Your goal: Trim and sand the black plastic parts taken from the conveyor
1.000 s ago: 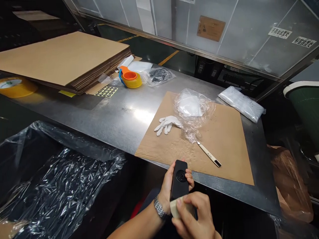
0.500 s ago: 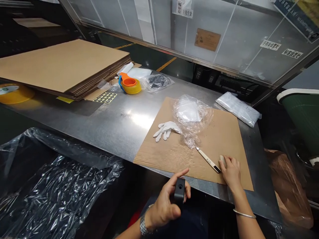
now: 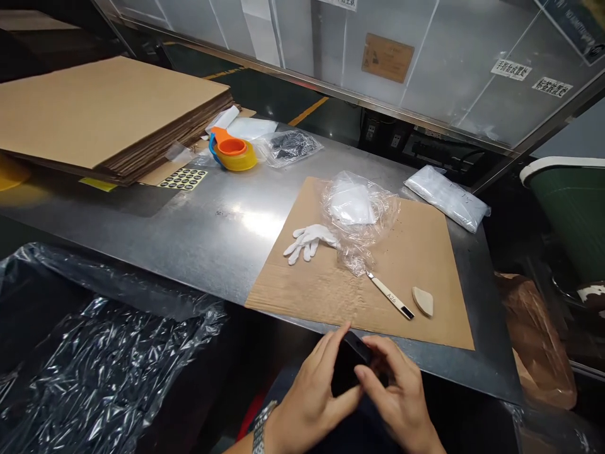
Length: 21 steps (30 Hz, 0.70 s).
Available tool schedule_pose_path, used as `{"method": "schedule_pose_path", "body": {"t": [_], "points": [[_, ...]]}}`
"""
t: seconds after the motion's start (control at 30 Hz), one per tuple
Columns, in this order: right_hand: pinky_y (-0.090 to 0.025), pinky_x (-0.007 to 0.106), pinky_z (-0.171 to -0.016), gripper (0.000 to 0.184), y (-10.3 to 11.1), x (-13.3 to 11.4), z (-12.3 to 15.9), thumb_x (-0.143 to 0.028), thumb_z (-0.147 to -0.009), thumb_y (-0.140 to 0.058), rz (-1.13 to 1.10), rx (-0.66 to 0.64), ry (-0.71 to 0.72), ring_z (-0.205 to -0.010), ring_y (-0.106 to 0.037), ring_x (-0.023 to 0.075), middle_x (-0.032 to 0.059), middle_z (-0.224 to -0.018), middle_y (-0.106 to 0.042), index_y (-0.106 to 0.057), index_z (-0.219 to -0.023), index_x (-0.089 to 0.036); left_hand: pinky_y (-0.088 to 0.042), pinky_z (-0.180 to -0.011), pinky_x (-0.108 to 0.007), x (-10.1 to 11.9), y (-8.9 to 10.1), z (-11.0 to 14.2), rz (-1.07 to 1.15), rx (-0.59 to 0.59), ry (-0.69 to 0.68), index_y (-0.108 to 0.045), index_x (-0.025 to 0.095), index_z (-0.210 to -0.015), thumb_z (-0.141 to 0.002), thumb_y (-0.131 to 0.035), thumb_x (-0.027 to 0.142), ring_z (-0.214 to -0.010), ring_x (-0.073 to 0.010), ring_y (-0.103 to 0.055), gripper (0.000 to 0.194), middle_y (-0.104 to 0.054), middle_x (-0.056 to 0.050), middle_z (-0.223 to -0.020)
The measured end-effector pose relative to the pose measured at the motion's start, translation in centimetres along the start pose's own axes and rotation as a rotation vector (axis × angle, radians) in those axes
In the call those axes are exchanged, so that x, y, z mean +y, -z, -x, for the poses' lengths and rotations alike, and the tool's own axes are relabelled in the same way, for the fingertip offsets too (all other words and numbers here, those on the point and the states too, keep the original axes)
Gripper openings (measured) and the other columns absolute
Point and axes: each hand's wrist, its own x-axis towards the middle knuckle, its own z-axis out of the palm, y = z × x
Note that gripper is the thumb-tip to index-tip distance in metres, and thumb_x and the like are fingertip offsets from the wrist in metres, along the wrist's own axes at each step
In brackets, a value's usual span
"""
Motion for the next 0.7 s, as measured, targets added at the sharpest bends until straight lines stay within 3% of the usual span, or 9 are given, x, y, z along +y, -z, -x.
{"method": "schedule_pose_path", "body": {"t": [0.17, 0.37, 0.7], "points": [[-0.048, 0.023, -0.059, 0.027, 0.7, 1.0, 0.1, -0.026, -0.079, -0.06, -0.279, -0.101, -0.187, -0.067, -0.055, 0.0123, 0.0013, -0.08, -0.059, -0.056, -0.106, -0.024, -0.027, -0.106, -0.044, 1.3, 0.9, 1.0, 0.087, -0.093, 0.1, -0.043, 0.028, -0.131, -0.065, -0.072, 0.024, -0.124, -0.0313, -0.038, 0.072, -0.046, -0.006, -0.135], [-0.04, 0.015, -0.037, 0.02, 0.5, 0.8, 0.0, -0.027, -0.076, -0.064, -0.556, -0.193, -0.258, -0.05, -0.043, 0.0053, -0.0007, -0.077, -0.049, -0.061, -0.095, -0.023, -0.028, -0.105, -0.046, 1.5, 1.0, 1.5, 0.162, -0.103, 0.167, -0.048, 0.029, -0.127, -0.061, -0.074, 0.021, -0.122, -0.0337, -0.04, 0.072, -0.052, -0.006, -0.128], [-0.042, 0.015, -0.037, 0.015, 0.0, 1.7, 0.1, -0.027, -0.074, -0.066, -0.665, -0.21, -0.331, -0.041, -0.049, 0.0052, -0.0053, -0.059, -0.048, -0.053, -0.078, -0.019, -0.04, -0.095, -0.043, 0.7, 0.7, 1.4, 0.159, -0.093, 0.155, -0.044, 0.029, -0.13, -0.06, -0.074, 0.022, -0.11, -0.0339, -0.05, 0.076, -0.059, -0.008, -0.115]]}}
